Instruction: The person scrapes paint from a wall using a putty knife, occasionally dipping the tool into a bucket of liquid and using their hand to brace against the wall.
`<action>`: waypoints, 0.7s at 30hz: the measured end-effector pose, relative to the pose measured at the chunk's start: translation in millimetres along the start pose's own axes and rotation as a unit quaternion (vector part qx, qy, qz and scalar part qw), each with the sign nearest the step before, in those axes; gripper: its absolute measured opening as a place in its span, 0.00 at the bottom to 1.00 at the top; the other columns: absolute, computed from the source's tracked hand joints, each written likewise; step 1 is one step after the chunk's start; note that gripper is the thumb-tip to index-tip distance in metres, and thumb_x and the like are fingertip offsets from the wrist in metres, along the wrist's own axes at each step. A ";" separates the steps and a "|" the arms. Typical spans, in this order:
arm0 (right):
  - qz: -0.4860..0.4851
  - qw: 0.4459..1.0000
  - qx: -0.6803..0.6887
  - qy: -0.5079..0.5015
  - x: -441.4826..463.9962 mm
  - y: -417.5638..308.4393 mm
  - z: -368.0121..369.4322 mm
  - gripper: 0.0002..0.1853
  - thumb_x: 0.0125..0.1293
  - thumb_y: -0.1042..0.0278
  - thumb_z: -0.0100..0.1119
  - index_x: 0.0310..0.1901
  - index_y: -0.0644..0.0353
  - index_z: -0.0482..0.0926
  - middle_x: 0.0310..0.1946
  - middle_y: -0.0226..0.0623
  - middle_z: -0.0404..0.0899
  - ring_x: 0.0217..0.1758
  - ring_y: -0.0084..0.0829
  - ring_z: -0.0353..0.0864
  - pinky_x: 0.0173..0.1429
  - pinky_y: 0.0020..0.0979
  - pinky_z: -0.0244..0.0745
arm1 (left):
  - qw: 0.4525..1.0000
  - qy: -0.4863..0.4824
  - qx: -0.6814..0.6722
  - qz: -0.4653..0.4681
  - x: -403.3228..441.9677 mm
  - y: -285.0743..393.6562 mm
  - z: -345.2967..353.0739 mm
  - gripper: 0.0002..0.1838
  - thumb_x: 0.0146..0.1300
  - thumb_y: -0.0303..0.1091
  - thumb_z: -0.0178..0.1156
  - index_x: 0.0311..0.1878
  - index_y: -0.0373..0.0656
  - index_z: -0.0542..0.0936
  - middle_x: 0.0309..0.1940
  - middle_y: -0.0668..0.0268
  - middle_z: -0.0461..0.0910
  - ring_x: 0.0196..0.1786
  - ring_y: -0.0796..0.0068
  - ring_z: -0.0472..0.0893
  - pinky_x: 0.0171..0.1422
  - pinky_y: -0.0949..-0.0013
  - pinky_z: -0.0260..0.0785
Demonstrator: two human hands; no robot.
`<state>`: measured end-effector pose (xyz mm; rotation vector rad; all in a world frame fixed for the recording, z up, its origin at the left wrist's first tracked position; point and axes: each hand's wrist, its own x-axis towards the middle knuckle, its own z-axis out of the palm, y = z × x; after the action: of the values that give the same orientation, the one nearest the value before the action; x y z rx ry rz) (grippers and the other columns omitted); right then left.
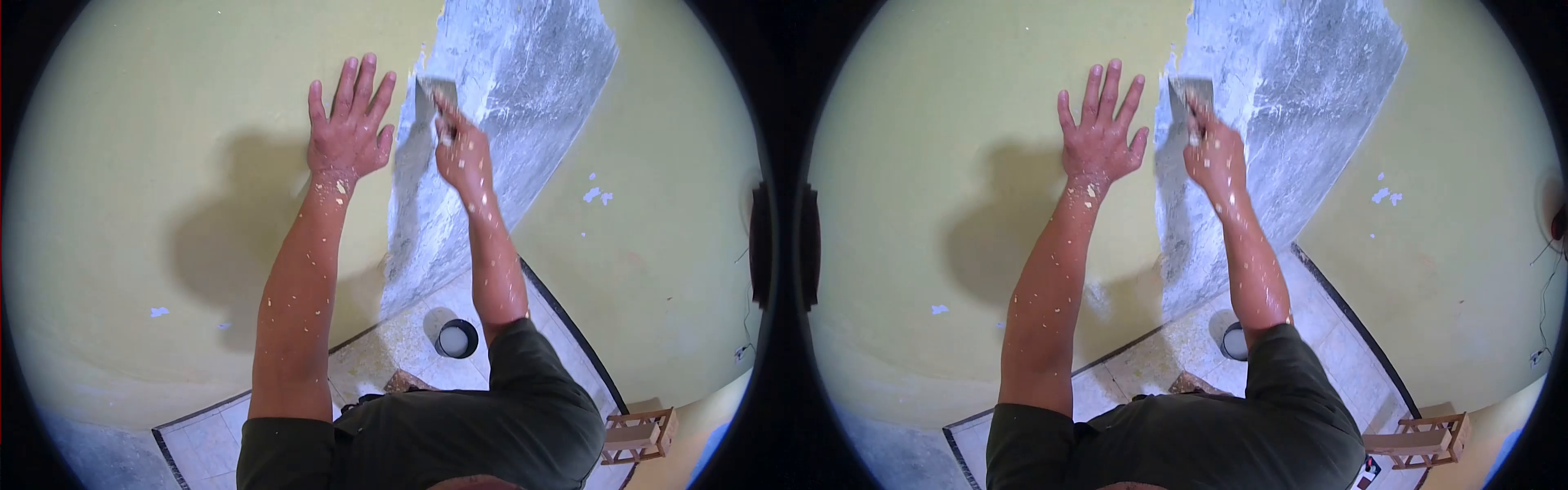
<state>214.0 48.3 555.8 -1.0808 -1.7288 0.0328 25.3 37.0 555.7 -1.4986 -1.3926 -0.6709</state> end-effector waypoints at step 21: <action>0.028 0.999 -0.022 -0.013 8.9 -6.9 -8.2 0.23 0.72 0.75 0.54 0.66 0.43 0.79 0.53 0.53 0.83 0.59 0.49 0.84 0.61 0.37 0.77 | 1.000 -0.008 -0.008 -0.003 -1.8 1.7 -0.3 0.45 0.60 0.61 0.57 0.81 0.70 0.56 0.84 0.66 0.45 0.85 0.64 0.45 0.81 0.32 0.29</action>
<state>215.5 46.5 569.5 -1.1650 -1.7286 0.0446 26.6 36.1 553.8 -1.5148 -1.4071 -0.6762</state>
